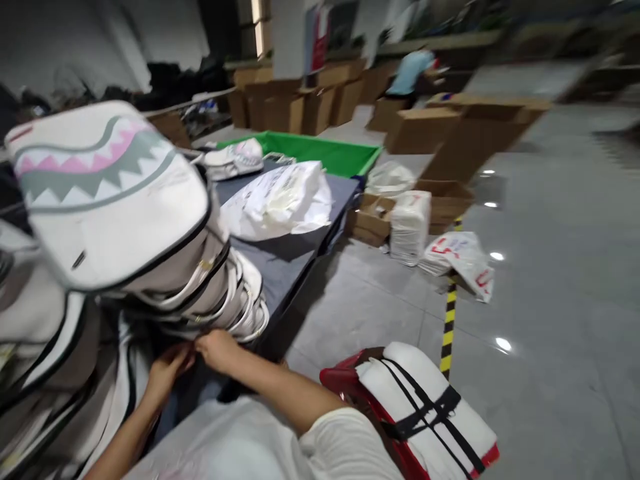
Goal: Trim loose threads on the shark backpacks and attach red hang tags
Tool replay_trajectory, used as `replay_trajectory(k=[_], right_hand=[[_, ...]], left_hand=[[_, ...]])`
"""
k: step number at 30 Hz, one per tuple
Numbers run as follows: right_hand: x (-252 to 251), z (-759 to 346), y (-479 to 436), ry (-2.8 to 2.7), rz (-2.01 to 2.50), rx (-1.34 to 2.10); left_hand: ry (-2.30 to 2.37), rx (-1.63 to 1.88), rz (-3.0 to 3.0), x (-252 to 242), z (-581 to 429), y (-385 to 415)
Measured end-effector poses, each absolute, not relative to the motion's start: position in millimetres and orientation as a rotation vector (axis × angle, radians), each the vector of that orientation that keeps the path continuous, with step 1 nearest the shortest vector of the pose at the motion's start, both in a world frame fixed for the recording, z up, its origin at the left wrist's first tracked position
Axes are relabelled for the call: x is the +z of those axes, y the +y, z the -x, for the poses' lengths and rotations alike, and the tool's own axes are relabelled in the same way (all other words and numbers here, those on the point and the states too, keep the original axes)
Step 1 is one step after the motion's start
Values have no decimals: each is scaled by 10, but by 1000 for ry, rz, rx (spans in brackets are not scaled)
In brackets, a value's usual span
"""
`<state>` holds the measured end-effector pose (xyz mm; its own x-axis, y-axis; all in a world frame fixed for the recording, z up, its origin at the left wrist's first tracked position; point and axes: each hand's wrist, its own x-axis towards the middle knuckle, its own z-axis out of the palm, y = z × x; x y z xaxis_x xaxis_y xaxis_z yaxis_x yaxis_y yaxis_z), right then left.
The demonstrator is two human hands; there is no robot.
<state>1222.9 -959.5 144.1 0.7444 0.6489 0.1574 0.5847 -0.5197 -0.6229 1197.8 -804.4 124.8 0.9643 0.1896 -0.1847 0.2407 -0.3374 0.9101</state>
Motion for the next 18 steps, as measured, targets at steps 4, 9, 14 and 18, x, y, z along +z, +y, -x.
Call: replay_trajectory(k=[4, 9, 14, 18], right_hand=[[1272, -12200, -9592, -848, 2140, 247], [1196, -12142, -9543, -805, 2099, 303], [1253, -12189, -9500, -751, 2080, 333], [1304, -12239, -9490, -677, 2068, 392]], left_hand=[[412, -1, -1861, 1029, -11577, -7889], [459, 45, -1798, 933, -11608, -7855], [311, -25, -1624, 921, -11538, -7860], [239, -34, -1494, 884, -11516, -7852]])
